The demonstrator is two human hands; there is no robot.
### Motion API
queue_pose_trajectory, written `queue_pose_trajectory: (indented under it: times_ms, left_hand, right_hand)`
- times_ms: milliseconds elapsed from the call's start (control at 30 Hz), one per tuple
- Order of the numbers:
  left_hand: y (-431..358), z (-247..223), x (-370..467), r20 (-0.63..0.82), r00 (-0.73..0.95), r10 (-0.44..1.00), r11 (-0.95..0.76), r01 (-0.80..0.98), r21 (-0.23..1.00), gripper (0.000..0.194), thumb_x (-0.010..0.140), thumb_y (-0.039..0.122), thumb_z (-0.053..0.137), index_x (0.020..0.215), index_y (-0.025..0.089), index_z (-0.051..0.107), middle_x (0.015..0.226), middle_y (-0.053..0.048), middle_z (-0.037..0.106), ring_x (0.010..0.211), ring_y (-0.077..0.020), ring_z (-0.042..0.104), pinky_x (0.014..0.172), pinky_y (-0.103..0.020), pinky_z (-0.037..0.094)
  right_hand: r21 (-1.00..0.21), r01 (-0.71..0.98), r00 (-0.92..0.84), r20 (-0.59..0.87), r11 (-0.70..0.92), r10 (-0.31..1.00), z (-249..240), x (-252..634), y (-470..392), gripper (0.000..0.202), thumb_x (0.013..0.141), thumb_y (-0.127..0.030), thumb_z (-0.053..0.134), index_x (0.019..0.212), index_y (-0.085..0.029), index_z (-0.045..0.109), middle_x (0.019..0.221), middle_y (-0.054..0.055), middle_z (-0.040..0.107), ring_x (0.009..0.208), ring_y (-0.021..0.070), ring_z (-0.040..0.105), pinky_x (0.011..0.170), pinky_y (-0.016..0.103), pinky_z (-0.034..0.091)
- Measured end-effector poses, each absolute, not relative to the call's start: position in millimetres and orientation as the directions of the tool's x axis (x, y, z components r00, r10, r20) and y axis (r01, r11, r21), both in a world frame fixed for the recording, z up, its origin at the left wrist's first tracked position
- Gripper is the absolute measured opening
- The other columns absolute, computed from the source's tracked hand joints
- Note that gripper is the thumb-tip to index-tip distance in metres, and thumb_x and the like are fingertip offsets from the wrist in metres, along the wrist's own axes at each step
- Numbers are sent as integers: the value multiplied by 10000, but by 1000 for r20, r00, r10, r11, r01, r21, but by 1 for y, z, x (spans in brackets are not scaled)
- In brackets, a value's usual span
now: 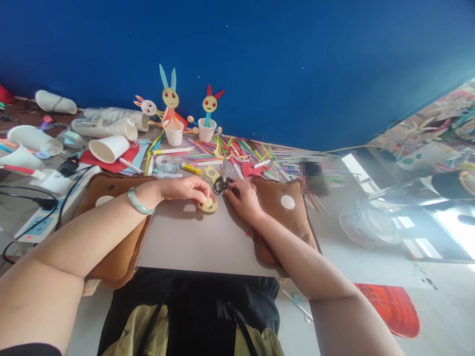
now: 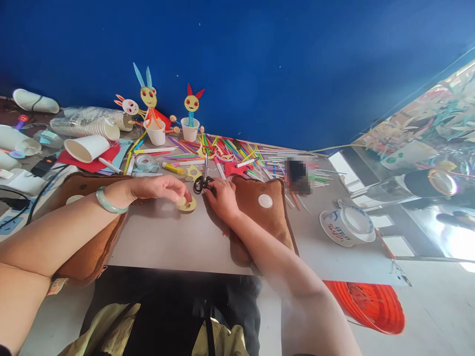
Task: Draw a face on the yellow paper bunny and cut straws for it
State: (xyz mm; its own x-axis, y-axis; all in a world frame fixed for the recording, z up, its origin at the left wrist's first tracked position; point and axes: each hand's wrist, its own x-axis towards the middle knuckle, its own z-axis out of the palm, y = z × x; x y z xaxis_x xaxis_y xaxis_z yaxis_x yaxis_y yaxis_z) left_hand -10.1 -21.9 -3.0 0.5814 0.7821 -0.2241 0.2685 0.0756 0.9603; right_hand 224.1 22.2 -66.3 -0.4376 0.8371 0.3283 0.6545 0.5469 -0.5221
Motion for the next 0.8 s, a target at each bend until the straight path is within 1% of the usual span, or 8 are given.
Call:
queue_pose_trajectory:
  times_ms: [133,233,333,400,467,567,700,800]
  left_hand:
    - [-22,-4,-11,-208,557,804,48,288,957,115,655,298,707,632,193,666,805,-44,707,799,-207,651,707,-278,475]
    - [-21,-7,-11,-203,556,806,31,303,952,122,670,305,701,643,192,664,784,-39,700,764,-191,639,688,-267,466]
    - [-18,-9,-12,-188,559,808,5,312,950,146,693,319,689,649,187,647,762,-21,681,732,-165,616,667,-249,448]
    - [-16,-10,-12,-176,544,820,-2,310,951,157,716,330,678,681,180,648,759,-7,664,717,-143,591,651,-235,430]
    - [-15,-12,-12,-166,517,840,3,302,953,159,736,331,667,731,172,664,755,3,648,705,-124,567,642,-226,417]
    - [-13,-13,-10,-169,440,882,59,253,966,168,727,328,679,752,162,669,723,14,633,680,-108,554,636,-224,425]
    - [-13,-11,-7,-179,299,937,157,98,983,183,703,331,701,715,160,638,721,2,657,682,-118,596,669,-253,479]
    - [-11,-11,-7,-144,119,982,148,-26,989,191,709,330,698,718,155,622,712,-5,658,690,-121,617,712,-280,510]
  right_hand:
    - [-551,649,-396,344,525,851,-64,224,22,124,829,-309,609,894,-207,636,959,76,721,957,261,649,935,433,392]
    - [-560,649,-397,328,515,857,-64,223,22,156,818,-318,633,927,-206,638,968,73,725,907,251,652,941,430,388]
    - [-539,656,-413,330,529,849,-65,223,22,175,825,-336,639,943,-207,646,1075,99,710,993,270,638,944,445,389]
    - [-501,650,-421,388,571,820,-63,224,19,200,829,-351,643,964,-203,648,1189,129,668,1106,296,598,947,462,388]
    - [-447,607,-472,463,657,751,-59,225,16,184,841,-347,639,952,-201,650,1202,131,662,1127,290,588,957,466,385]
    - [-361,427,-667,493,829,559,-48,225,10,126,870,-320,618,915,-208,654,1053,87,722,1012,240,634,962,439,401]
    - [-284,151,-875,407,947,262,-40,223,4,206,893,-343,598,1019,-193,660,1126,94,714,1120,251,601,1011,434,402]
    - [-288,57,-933,325,956,153,-39,221,0,338,916,-382,573,1171,-166,624,1201,117,687,1216,254,559,1090,452,341]
